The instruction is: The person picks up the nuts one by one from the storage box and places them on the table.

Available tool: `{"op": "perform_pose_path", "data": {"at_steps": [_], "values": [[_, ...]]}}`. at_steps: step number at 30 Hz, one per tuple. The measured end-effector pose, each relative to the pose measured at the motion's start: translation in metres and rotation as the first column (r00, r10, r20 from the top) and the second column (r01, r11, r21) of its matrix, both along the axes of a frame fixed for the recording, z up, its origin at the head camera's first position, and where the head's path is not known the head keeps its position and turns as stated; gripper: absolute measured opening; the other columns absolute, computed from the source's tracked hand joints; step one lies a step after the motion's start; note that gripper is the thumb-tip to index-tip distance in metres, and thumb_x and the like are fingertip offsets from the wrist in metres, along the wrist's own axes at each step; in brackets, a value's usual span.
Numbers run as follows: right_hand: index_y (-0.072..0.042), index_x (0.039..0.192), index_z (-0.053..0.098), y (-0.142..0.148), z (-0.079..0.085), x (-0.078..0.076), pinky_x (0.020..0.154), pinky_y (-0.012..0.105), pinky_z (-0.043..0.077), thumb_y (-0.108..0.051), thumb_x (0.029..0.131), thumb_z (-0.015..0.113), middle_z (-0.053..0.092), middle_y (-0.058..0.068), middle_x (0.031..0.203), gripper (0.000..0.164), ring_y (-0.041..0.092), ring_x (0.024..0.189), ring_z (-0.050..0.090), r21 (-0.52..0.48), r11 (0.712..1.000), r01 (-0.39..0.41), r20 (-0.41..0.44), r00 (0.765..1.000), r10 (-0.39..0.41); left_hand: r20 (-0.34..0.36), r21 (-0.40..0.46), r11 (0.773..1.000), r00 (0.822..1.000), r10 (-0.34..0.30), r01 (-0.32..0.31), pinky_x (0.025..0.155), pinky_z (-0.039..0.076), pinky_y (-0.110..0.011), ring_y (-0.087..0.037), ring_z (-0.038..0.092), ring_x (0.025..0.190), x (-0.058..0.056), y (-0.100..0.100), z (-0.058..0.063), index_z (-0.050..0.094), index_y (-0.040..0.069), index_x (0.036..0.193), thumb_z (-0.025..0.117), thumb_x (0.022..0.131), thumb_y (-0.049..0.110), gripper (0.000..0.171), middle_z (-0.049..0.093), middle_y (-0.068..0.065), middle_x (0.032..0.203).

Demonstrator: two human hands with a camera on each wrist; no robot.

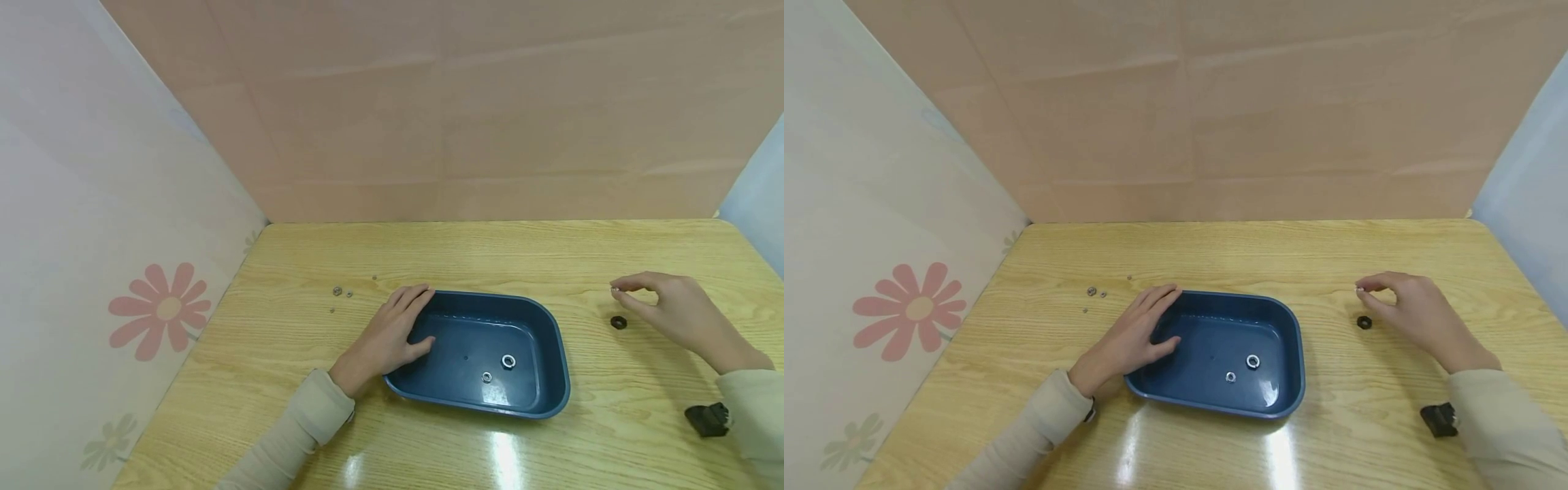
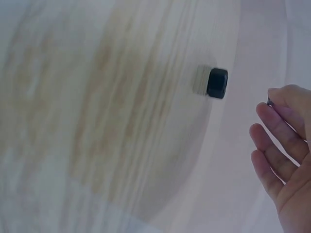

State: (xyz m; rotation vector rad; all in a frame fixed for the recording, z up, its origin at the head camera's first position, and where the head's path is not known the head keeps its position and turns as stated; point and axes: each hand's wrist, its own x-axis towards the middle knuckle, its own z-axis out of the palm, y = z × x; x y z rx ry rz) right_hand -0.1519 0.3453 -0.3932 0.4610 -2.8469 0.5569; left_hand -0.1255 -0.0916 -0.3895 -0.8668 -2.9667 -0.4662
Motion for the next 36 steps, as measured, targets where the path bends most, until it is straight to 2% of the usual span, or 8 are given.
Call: {"op": "perform_pose_path", "data": {"at_steps": [2, 3, 5, 8, 11, 15, 22, 36], "values": [[-0.001, 0.110, 0.072, 0.002, -0.001, -0.001, 0.062, 0.035, 0.046, -0.018, 0.093, 0.068, 0.071, 0.028, 0.104, 0.025, 0.008, 0.052, 0.049, 0.011, 1.000, 0.015, 0.012, 1.000, -0.015, -0.003, 0.000, 1.000, 1.000, -0.001, 0.001, 0.119, 0.034, -0.040, -0.020, 0.034, 0.144, 0.000, 0.000, 0.000, 0.033, 0.012, 0.155, 0.069, 0.091, 0.038, 0.077, 0.034, -0.002, 0.159], [0.000, 0.110, 0.072, 0.003, -0.001, -0.001, 0.064, 0.041, 0.048, -0.019, 0.093, 0.068, 0.070, 0.029, 0.104, 0.026, 0.016, 0.057, 0.057, 0.014, 1.000, 0.024, 0.025, 0.999, -0.024, -0.003, -0.001, 1.000, 1.000, -0.001, 0.001, 0.119, 0.034, -0.040, -0.020, 0.034, 0.144, 0.000, 0.000, 0.000, 0.033, 0.012, 0.155, 0.069, 0.091, 0.038, 0.077, 0.034, -0.002, 0.159], [0.001, 0.110, 0.071, 0.006, -0.003, -0.002, 0.067, 0.052, 0.049, -0.019, 0.094, 0.067, 0.069, 0.030, 0.104, 0.026, 0.035, 0.068, 0.063, 0.011, 0.999, 0.035, 0.046, 0.998, -0.036, -0.004, -0.002, 1.000, 1.000, -0.001, 0.001, 0.119, 0.035, -0.040, -0.020, 0.034, 0.144, 0.000, 0.000, 0.000, 0.033, 0.012, 0.155, 0.069, 0.091, 0.038, 0.077, 0.034, -0.002, 0.159], [0.003, 0.111, 0.070, 0.010, -0.004, -0.002, 0.074, 0.065, 0.045, -0.020, 0.095, 0.066, 0.068, 0.033, 0.105, 0.029, 0.057, 0.094, 0.060, 0.005, 0.999, 0.049, 0.084, 0.995, -0.050, -0.003, 0.000, 1.000, 1.000, -0.002, 0.002, 0.119, 0.034, -0.040, -0.020, 0.034, 0.144, 0.000, 0.000, 0.000, 0.033, 0.012, 0.155, 0.069, 0.091, 0.038, 0.077, 0.034, -0.002, 0.159], [0.004, 0.113, 0.069, 0.015, -0.006, -0.002, 0.077, 0.067, 0.043, -0.022, 0.097, 0.064, 0.067, 0.034, 0.107, 0.031, 0.060, 0.100, 0.055, 0.006, 0.998, 0.060, 0.112, 0.992, -0.060, -0.003, 0.001, 1.000, 1.000, -0.002, 0.002, 0.119, 0.034, -0.040, -0.020, 0.034, 0.144, -0.001, 0.000, -0.001, 0.033, 0.012, 0.155, 0.069, 0.091, 0.037, 0.077, 0.034, -0.003, 0.159], [0.005, 0.111, 0.069, 0.021, -0.008, -0.003, 0.078, 0.065, 0.044, -0.020, 0.096, 0.065, 0.067, 0.034, 0.105, 0.029, 0.058, 0.100, 0.056, 0.010, 0.998, 0.054, 0.117, 0.992, -0.055, -0.007, 0.000, 1.000, 1.000, -0.002, 0.002, 0.119, 0.034, -0.040, -0.020, 0.034, 0.144, -0.001, 0.001, -0.001, 0.033, 0.012, 0.155, 0.070, 0.091, 0.037, 0.078, 0.034, -0.003, 0.159], [0.007, 0.107, 0.070, 0.029, -0.013, -0.005, 0.071, 0.058, 0.048, -0.016, 0.092, 0.069, 0.070, 0.028, 0.097, 0.027, 0.045, 0.086, 0.064, 0.041, 0.998, 0.043, 0.108, 0.993, -0.047, -0.014, -0.010, 1.000, 1.000, -0.001, 0.001, 0.119, 0.034, -0.040, -0.021, 0.035, 0.143, -0.002, 0.001, -0.001, 0.034, 0.012, 0.154, 0.069, 0.091, 0.038, 0.077, 0.035, -0.003, 0.159], [0.009, 0.106, 0.070, 0.039, -0.020, -0.010, 0.068, 0.055, 0.052, -0.015, 0.092, 0.069, 0.072, 0.017, 0.086, 0.028, 0.034, 0.076, 0.067, 0.113, 0.994, 0.001, 0.149, 0.989, -0.018, -0.022, -0.007, 1.000, 1.000, -0.013, 0.013, 0.118, 0.035, -0.041, -0.022, 0.035, 0.143, -0.002, 0.002, 0.000, 0.035, 0.011, 0.154, 0.070, 0.091, 0.037, 0.077, 0.036, -0.004, 0.158]]}}
